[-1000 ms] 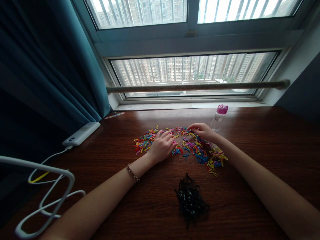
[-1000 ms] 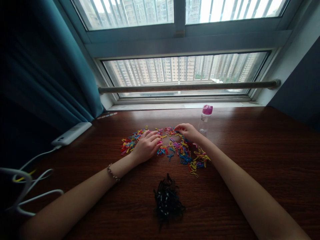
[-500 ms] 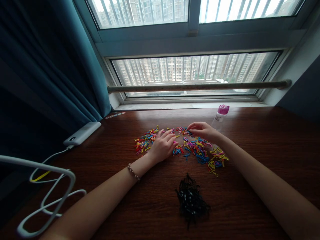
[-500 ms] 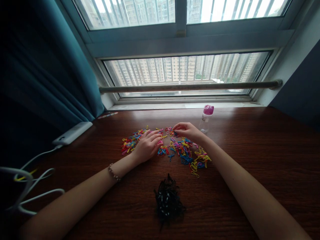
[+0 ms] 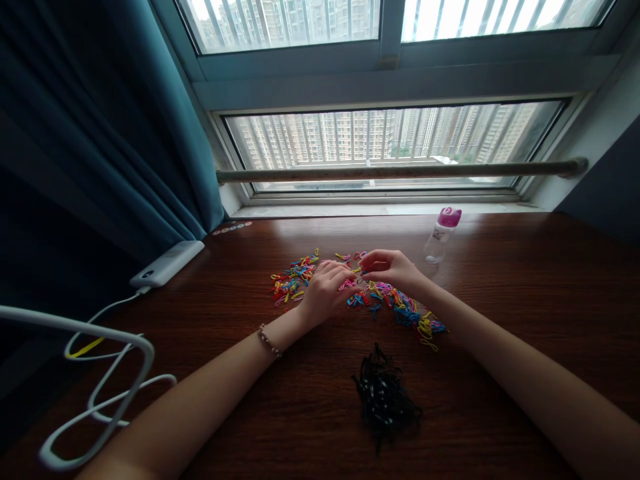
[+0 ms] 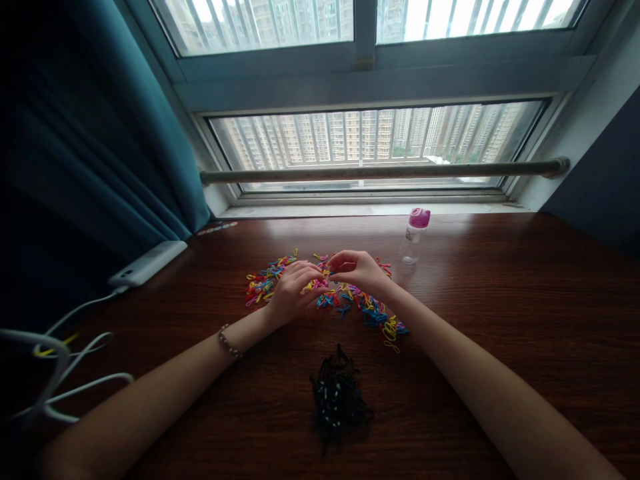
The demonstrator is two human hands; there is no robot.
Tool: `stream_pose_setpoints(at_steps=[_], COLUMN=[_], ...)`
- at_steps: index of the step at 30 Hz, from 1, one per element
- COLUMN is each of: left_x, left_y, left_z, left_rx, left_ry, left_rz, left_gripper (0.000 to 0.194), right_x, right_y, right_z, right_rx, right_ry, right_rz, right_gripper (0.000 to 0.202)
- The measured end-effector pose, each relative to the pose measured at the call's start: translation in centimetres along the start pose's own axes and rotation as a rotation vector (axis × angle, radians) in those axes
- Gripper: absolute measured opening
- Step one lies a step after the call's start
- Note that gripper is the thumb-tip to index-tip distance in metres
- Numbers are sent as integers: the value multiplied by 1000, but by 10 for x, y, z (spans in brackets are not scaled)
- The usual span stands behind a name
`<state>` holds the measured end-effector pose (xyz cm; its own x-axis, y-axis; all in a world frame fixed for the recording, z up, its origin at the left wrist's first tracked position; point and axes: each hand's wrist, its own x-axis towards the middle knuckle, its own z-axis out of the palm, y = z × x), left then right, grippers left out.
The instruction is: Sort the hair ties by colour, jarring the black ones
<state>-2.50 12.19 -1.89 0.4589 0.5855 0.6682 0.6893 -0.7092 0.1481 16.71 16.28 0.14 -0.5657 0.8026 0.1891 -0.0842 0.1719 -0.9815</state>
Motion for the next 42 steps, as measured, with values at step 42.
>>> stream_pose_setpoints(at_steps=[42], left_x=[1], left_y=[71], left_z=[-20], left_rx=[-234], left_ry=[-503], left_rz=[699], left_gripper=[22], right_x=[-1], right_y=[34], right_z=[-14], right_rx=[-1082], right_ry=[-3], right_rz=[-155], right_gripper=[41])
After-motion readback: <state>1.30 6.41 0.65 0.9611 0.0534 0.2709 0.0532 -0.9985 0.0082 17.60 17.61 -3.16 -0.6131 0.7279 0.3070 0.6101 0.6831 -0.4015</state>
